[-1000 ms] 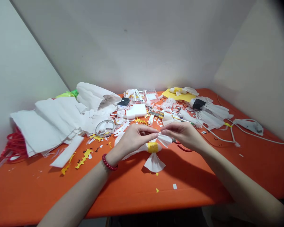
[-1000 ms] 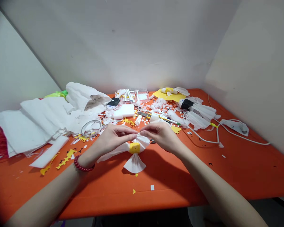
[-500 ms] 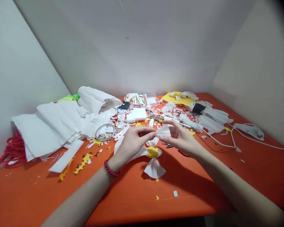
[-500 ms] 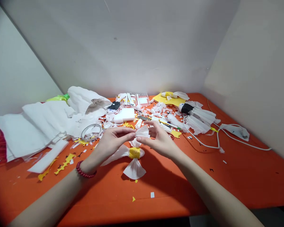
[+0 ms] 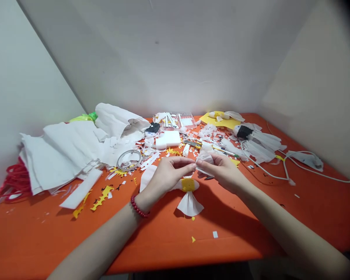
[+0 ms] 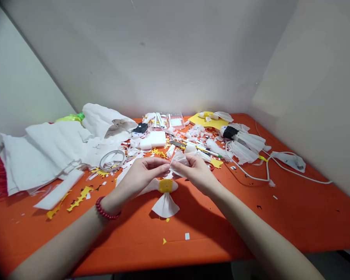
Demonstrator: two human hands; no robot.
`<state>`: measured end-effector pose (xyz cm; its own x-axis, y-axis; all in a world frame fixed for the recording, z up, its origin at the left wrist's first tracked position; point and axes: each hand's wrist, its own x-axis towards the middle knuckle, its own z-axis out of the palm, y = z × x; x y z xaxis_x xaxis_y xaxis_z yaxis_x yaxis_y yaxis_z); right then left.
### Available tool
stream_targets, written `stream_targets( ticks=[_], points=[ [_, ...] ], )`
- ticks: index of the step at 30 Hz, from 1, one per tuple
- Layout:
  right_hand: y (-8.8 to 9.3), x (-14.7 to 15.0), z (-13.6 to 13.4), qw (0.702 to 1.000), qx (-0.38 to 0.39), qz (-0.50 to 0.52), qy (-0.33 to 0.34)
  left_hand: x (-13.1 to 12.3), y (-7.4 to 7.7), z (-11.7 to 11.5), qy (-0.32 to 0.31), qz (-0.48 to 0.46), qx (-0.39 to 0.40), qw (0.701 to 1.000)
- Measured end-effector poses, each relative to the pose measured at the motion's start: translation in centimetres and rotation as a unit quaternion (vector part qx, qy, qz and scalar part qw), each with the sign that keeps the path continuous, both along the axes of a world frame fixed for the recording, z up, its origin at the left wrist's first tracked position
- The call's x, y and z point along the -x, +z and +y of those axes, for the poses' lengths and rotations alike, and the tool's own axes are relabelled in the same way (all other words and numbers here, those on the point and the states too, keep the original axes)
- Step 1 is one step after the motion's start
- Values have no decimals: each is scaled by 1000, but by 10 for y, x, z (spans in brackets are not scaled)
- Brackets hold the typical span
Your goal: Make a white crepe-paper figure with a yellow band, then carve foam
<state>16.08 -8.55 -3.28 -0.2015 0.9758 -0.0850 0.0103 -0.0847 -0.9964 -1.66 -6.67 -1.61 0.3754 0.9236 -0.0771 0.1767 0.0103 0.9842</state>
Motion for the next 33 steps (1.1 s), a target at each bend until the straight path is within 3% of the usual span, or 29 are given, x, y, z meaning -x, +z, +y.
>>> stream_targets(
  ticks=[6,14,20,25,28,31,33],
  points=[
    [-1,-3,2,1000,5,-10,5,2,-6,1,-9,-1,5,1000],
    [-1,2,-2,998,44,46,5,-4,-7,-3,32,46,-94,994],
    [-2,4,-2,998,43,43,-25,-7,-6,-6,29,46,-60,997],
    [0,2,-1,998,44,21,-25,8,7,7,-59,119,-78,988],
    [0,2,-1,996,70,38,-27,20,17,25,-109,234,-154,954],
    [0,2,-3,993,112,39,-3,27,20,39,-194,365,-99,905],
    [-2,3,-4,991,128,31,16,28,17,44,-208,393,-58,894]
  ],
)
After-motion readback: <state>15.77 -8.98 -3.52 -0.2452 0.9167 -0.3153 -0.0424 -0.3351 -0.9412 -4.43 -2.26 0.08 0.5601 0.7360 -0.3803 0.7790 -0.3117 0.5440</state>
